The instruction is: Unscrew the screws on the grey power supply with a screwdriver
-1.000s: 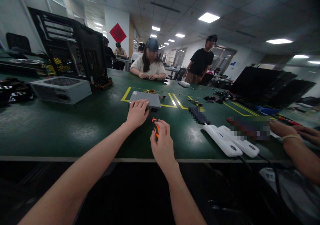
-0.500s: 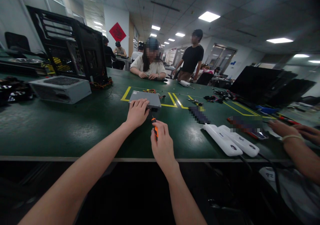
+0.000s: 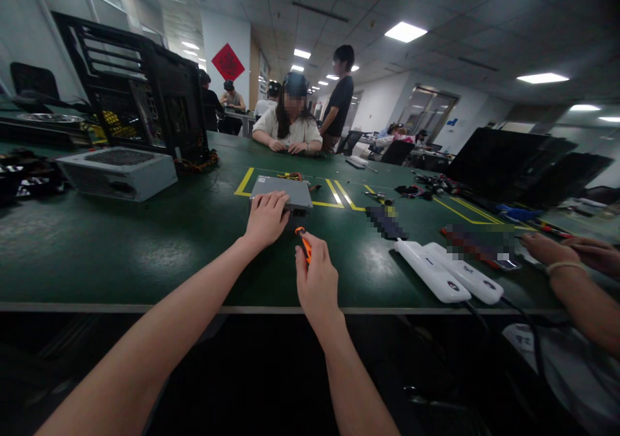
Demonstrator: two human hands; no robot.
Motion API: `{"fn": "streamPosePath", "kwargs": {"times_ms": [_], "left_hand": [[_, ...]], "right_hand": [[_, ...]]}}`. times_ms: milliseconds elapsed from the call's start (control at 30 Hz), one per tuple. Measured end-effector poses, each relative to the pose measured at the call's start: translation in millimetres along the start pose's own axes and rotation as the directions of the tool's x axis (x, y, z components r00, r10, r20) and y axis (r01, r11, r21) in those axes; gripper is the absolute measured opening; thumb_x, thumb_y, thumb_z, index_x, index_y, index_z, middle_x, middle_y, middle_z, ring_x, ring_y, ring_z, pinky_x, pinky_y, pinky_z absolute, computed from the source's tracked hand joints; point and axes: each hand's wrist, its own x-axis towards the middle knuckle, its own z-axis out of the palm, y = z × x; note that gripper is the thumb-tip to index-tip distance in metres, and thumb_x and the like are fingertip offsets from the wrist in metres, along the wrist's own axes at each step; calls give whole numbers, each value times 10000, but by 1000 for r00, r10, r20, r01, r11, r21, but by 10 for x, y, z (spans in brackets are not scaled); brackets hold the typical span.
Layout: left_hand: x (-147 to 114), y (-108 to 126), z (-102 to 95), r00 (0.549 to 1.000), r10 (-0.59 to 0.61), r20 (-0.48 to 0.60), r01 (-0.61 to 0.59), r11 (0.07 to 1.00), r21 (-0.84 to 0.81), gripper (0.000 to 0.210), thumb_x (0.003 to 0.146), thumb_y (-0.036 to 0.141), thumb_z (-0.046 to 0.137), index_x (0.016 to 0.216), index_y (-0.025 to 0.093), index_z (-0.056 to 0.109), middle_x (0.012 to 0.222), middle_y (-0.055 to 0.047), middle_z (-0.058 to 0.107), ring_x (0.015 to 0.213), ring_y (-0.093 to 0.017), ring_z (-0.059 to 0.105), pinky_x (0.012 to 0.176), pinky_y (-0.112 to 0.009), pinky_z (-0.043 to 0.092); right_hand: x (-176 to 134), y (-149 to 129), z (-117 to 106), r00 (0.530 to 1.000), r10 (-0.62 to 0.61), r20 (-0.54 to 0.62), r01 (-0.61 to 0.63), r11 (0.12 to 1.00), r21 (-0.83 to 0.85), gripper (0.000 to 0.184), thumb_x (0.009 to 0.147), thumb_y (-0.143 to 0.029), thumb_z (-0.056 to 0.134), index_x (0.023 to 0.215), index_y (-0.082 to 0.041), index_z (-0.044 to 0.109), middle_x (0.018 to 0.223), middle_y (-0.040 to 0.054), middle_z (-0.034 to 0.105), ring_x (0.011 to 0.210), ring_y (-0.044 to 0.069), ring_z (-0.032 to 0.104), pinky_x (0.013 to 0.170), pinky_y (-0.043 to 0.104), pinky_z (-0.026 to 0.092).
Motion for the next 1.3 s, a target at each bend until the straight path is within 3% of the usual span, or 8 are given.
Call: {"fn": "streamPosePath", "kwargs": {"times_ms": [133, 300, 500, 700, 900, 1033, 1100, 1300], "left_hand": [[-1, 0, 8, 1000, -1, -7, 1, 1000, -1, 359, 882, 260, 428, 1221, 173, 503, 1304, -84, 535, 1202, -259, 444, 1019, -427, 277], [0, -3, 10, 1000, -2, 0, 2, 1000, -12, 359, 882, 258, 422, 1224, 182, 503, 1310, -81, 531, 1210, -257, 440, 1025, -424, 274], [2, 2, 4, 1000, -10, 12, 10, 1000, -15, 367, 884, 265, 417, 1231, 178, 498, 1315, -86, 525, 1215, -256, 435, 1027, -430, 273], [-2, 4, 4, 1000, -7, 0, 7, 1000, -3, 359, 883, 261, 416, 1221, 182, 504, 1307, -85, 532, 1206, -258, 440, 1026, -429, 272], [0, 9, -7, 1000, -14, 8, 14, 1000, -9, 366, 883, 259, 410, 1230, 189, 501, 1312, -85, 529, 1210, -258, 440, 1024, -431, 278], [2, 14, -7, 1000, -24, 16, 24, 1000, -5, 372, 881, 257, 411, 1237, 200, 500, 1320, -79, 525, 1218, -256, 437, 1032, -432, 272], [3, 13, -4, 1000, -24, 18, 24, 1000, -6, 376, 880, 257, 409, 1241, 203, 496, 1322, -79, 523, 1222, -254, 434, 1035, -434, 269], [1, 8, -4, 1000, -15, 15, 15, 1000, -24, 375, 885, 263, 399, 1241, 190, 494, 1322, -91, 521, 1222, -259, 431, 1034, -438, 268]], "right_hand": [[4, 36, -2, 998, 26, -49, -25, 999, 25, 261, 936, -311, 365, 1099, -161, 504, 1084, 122, 593, 951, 215, 627, 746, 357, 547], [-11, 18, 32, 996, -82, -24, 84, 995, 54, 291, 909, -191, 361, 1184, -155, 452, 1222, 157, 522, 1111, 212, 559, 855, 360, 519], [20, 65, 11, 995, 30, -91, -32, 999, -26, 266, 940, -334, 355, 1082, -165, 502, 1002, 105, 629, 862, 207, 648, 691, 335, 536], [-11, 29, -11, 999, -51, -13, 51, 999, -9, 257, 913, -208, 353, 1135, -163, 475, 1200, 150, 535, 1071, 214, 580, 834, 355, 516], [-30, 78, 10, 997, 70, -33, -71, 997, -25, 286, 938, -362, 359, 1093, -162, 494, 988, 101, 645, 841, 216, 658, 692, 349, 540], [-41, 56, 14, 1000, -22, -16, 22, 1000, 5, 271, 925, -271, 369, 1154, -162, 465, 1256, 160, 505, 1080, 226, 579, 833, 381, 525], [-33, 25, 27, 996, -87, -2, 87, 996, 30, 278, 916, -209, 355, 1172, -154, 451, 1270, 165, 486, 1144, 220, 539, 884, 382, 510], [17, 18, 65, 997, 20, -75, -18, 1000, 21, 280, 942, -315, 350, 1126, -156, 490, 1042, 112, 605, 826, 175, 658, 629, 283, 546]]}}
